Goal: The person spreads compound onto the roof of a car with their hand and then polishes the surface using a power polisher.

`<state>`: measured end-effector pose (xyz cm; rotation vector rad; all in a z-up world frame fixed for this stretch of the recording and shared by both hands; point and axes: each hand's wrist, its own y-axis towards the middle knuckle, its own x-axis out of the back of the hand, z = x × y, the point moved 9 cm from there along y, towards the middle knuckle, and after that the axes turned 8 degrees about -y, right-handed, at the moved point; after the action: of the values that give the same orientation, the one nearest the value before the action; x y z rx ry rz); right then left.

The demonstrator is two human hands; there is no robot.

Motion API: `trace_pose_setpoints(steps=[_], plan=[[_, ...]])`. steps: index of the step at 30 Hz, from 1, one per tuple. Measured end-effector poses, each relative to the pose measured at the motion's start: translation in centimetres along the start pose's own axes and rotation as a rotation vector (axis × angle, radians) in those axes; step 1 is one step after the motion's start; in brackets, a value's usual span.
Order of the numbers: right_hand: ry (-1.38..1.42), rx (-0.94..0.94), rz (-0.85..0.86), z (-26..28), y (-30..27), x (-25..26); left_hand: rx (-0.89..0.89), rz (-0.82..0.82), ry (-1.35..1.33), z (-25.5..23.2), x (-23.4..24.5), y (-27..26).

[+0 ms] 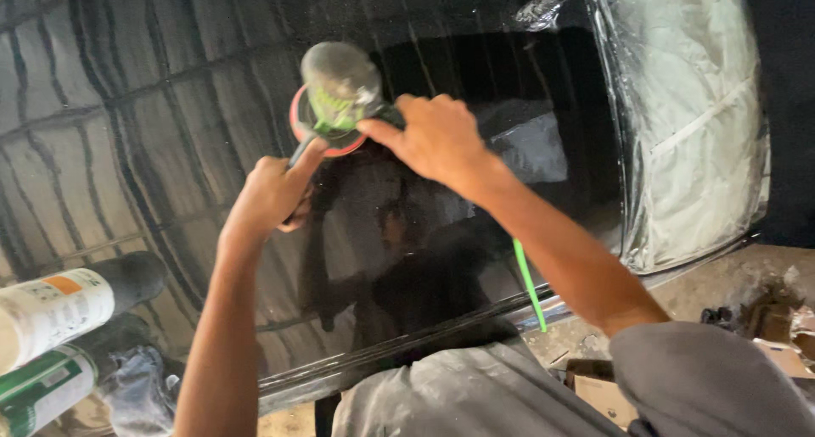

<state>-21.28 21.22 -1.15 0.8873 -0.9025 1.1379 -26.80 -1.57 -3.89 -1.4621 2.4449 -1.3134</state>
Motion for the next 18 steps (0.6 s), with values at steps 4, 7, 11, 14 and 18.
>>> trace_pose_setpoints(steps=[4, 7, 11, 14, 18], plan=[[0.085, -0.020, 0.069, 1.4, -1.7, -0.8, 0.055, -0.044, 0.069, 1.3, 0.7, -2.3], [0.066, -0.021, 0.057, 0.7, -2.7, -0.6, 0.067, -0.044, 0.057, 1.5, -0.3, -2.9], [-0.004, -0.074, -0.014, -2.9, -4.1, 0.9, -0.023, 0.013, 0.059, -0.6, -3.3, -2.1], [-0.043, -0.078, -0.006, -6.4, -4.8, 1.8, -0.012, 0.056, 0.066, -2.7, -6.6, -0.8], [-0.034, -0.128, -0.020, -11.7, -6.0, 3.6, -0.095, 0.130, 0.124, -5.9, -11.1, 0.3]])
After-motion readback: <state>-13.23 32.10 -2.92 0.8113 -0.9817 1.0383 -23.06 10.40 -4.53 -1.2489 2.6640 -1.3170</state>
